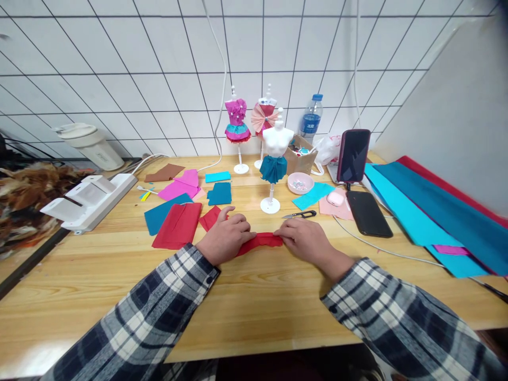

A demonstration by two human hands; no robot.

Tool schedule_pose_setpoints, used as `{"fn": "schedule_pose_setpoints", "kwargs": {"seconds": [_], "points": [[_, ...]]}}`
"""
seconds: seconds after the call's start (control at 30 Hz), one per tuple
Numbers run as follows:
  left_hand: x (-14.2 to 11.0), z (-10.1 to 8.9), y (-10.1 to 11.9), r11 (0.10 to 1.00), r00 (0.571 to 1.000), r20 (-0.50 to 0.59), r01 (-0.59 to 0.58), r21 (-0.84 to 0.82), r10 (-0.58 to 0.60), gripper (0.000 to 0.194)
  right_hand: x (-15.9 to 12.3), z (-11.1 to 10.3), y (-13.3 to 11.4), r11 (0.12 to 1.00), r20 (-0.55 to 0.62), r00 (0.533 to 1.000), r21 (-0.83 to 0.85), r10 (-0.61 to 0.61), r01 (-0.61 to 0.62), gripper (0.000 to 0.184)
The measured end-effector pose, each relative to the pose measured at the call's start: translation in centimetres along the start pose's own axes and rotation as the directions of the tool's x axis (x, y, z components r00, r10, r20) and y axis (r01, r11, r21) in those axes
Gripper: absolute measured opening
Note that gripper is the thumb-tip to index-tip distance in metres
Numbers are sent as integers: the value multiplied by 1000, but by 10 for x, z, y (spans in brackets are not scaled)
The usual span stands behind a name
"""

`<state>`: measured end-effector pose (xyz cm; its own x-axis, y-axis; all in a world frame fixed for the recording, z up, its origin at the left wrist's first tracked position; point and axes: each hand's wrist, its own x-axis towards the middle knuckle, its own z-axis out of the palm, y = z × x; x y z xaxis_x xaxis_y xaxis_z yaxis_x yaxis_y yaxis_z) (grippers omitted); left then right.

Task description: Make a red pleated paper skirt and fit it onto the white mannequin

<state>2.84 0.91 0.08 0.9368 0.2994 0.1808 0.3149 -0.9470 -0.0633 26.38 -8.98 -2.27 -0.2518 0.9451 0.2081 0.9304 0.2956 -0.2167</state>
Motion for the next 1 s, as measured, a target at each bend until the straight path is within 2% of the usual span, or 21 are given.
{"fn": "schedule_pose_setpoints", "kwargs": {"seconds": [0.1, 0.3, 0.43, 0.5, 0.6, 0.73, 0.87, 1.0], "points": [[0, -1, 0, 1000, 1000, 12, -6, 14, 6, 23, -1, -4, 0, 999, 14, 999, -20, -46, 46, 31], [0, 0, 0, 1000, 1000, -3, -19, 24, 19, 23, 4, -12, 7, 995, 53, 999, 100, 7, -13, 44], [-1, 2, -1, 999, 1000, 1, -25, 36, 25, 24, 24, -18, -15, 988, -64, 998, 152, 3, 7, 43], [-1, 2, 0, 999, 1000, 1, -11, 34, 11, 23, 35, -13, -29, 989, -57, 997, 135, -60, 67, 32], [-2, 2, 0, 1000, 1000, 6, 22, -2, -22, 24, 46, 3, -40, 990, -1, 1000, 137, -23, 23, 23], [-7, 0, -5, 976, 988, 27, 152, -157, -150, 22, 44, 19, -36, 977, 27, 999, 210, 28, -33, 16], [-15, 0, -11, 912, 959, 93, 285, -295, -269, 15, 39, 17, -32, 970, 11, 999, 239, 37, -39, 14], [-19, -1, -10, 853, 918, 125, 397, -340, -377, 10, 39, 14, -31, 968, 14, 998, 246, 55, -57, 15]]}}
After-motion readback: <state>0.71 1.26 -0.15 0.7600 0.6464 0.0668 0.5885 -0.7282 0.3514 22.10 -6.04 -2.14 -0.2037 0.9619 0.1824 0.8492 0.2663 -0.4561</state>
